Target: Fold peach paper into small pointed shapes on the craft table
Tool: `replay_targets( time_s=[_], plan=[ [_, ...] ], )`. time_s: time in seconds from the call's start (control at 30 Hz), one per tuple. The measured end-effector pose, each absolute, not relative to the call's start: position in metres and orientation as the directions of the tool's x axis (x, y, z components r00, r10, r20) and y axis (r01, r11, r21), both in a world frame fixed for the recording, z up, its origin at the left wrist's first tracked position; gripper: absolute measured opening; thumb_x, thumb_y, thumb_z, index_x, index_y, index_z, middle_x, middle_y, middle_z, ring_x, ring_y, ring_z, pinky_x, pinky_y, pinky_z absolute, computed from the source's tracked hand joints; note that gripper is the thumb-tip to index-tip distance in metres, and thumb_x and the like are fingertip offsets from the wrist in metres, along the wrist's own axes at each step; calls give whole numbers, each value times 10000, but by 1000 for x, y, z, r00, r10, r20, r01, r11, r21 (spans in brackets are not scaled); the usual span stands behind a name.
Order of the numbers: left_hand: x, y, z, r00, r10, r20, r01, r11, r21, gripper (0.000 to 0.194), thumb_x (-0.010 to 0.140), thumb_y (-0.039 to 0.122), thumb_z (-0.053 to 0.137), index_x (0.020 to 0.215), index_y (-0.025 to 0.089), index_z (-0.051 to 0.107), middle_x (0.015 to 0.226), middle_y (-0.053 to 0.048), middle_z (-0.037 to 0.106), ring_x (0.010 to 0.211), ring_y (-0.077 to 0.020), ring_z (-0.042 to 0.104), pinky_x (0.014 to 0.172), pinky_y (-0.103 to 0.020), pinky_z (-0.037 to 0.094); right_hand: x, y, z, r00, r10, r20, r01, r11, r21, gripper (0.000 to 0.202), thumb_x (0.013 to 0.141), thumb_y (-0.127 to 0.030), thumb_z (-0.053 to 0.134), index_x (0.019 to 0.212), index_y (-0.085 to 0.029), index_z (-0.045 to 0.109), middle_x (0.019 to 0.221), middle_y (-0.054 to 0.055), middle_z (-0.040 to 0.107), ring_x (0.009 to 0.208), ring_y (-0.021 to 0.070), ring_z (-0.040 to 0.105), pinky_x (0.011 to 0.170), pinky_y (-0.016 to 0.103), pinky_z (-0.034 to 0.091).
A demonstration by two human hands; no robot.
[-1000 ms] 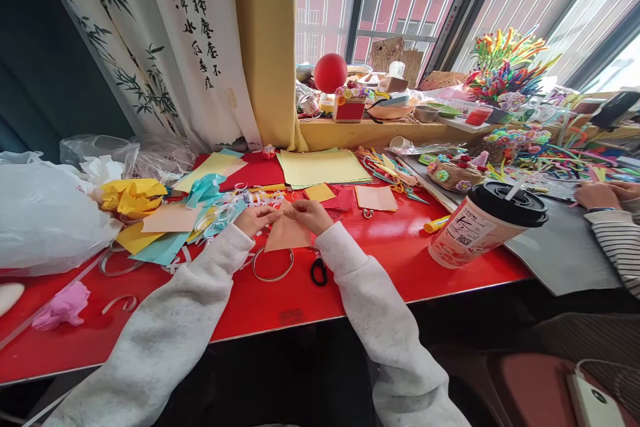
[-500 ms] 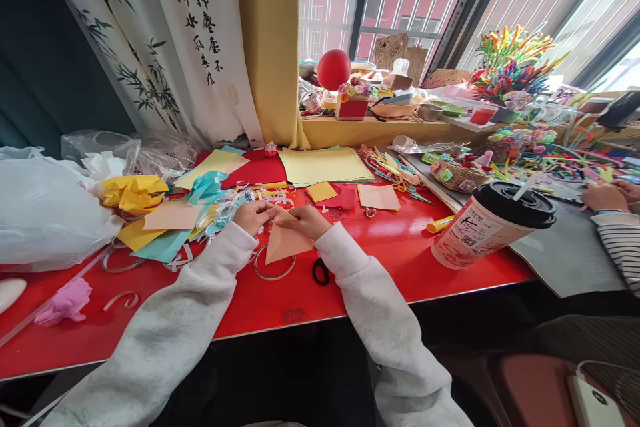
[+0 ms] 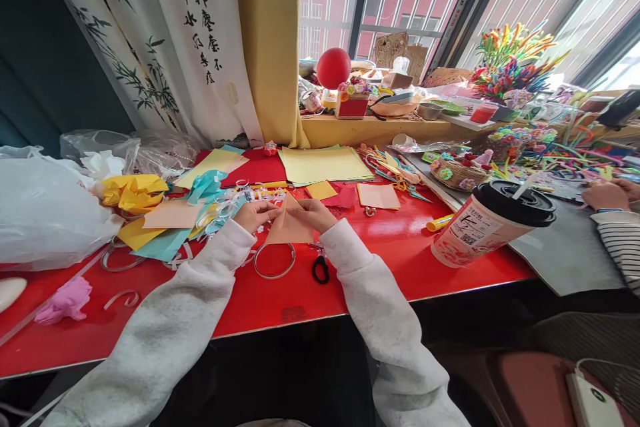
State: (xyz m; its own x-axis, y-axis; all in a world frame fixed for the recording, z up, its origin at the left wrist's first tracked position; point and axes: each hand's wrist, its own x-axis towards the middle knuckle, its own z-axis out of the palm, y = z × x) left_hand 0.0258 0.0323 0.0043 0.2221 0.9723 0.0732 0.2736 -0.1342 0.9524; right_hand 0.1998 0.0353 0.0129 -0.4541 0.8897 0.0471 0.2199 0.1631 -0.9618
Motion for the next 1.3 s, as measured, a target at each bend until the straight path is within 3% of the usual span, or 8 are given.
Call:
replay_targets(
  time_s=[0.13,0.37,0.63,0.77,0.9,1.3],
  plan=[
    [28,32,1,233,971,59,263,-122,957,369,572,449,621,779,144,629,690,-34,630,610,-142,560,575,-256,442,199,37,11,-436,898,61,275,198,-941,421,591,-542,560,610,-121,541,531,4,462,514,90,400,439,221,259],
    [31,32,-2,174,984,28,285,-77,955,346,521,461,651,668,154,594,613,-19,605,558,-140,535,513,-247,413,197,40,7,-436,896,84,310,237,-921,418,611,-525,539,534,-133,419,517,-29,359,489,52,307,444,209,206],
    [32,32,-4,151,987,53,376,-107,920,365,553,505,611,621,159,514,557,11,553,510,-112,497,481,-224,381,198,42,2,-415,895,166,318,313,-895,416,645,-528,503,537,-138,404,525,-32,302,503,52,257,455,215,172],
    [32,31,-1,252,967,24,276,-96,956,371,573,500,602,675,146,557,602,3,569,554,-112,515,514,-223,403,200,44,0,-384,892,240,340,378,-861,408,672,-499,497,519,-154,343,523,-40,242,499,50,217,453,220,150],
    [32,28,7,336,941,-43,113,5,994,391,482,436,694,695,126,585,616,-2,587,569,-109,529,544,-229,428,202,45,2,-338,899,278,353,395,-848,433,666,-485,513,500,-163,276,527,-45,200,493,47,192,446,223,138],
    [34,25,9,280,956,-91,99,66,993,382,425,394,735,610,128,533,538,23,575,501,-94,525,534,-245,444,202,39,8,-378,900,217,329,349,-877,400,662,-460,528,507,-155,321,516,-49,227,475,38,207,425,216,139]
  ],
)
